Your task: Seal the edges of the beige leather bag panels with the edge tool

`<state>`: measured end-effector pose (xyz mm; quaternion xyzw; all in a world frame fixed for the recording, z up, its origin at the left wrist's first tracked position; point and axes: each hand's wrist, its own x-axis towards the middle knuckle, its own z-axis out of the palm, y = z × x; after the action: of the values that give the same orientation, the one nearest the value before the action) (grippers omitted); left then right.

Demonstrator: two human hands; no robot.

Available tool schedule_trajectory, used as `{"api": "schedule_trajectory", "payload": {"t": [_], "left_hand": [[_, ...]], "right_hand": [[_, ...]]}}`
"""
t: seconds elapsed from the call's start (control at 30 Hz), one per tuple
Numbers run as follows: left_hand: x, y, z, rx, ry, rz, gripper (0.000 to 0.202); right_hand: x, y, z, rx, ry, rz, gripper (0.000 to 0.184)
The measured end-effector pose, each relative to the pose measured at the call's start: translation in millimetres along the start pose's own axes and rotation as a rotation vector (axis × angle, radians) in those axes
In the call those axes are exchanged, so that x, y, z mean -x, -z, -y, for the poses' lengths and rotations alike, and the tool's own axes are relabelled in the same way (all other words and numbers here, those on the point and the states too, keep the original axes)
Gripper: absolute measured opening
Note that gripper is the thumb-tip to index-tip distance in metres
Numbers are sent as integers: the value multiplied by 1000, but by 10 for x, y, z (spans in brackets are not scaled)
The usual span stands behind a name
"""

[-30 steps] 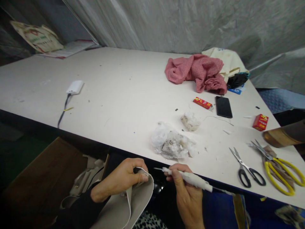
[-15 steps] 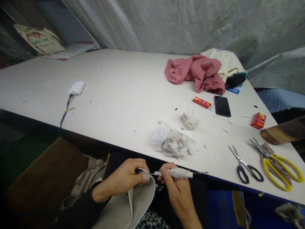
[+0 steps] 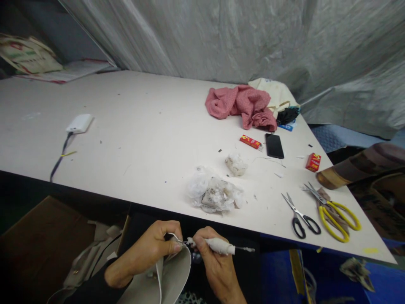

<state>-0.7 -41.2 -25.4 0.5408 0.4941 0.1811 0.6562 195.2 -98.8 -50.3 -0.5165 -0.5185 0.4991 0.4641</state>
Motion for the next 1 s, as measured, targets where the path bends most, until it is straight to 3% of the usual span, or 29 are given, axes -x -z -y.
{"api": "schedule_trajectory", "payload": {"t": [0.17,0.27,0.33,0.47,0.7,1.0], "left_hand": [[93,52,-129,39,2,-65,24],[188,117,-315,27,-66,-170,25],[227,168,-423,-43,-103,-247,24],[204,265,-441,-226,-97,-352,22],[102,349,-222,-198,-91,-406,25],[97,429,-148,-14,-118,-279,17]], "right_hand": [[37,-17,-28,-140,83,-323,26],[-55,144,57,8,155,-571,20],[-129,255,85,145,184,-661,19],[-241,364,22,289,278,-646,18],[-310,368,-89,327,323,-579,18],[-351,437,-56,580,526,-500,9]]}}
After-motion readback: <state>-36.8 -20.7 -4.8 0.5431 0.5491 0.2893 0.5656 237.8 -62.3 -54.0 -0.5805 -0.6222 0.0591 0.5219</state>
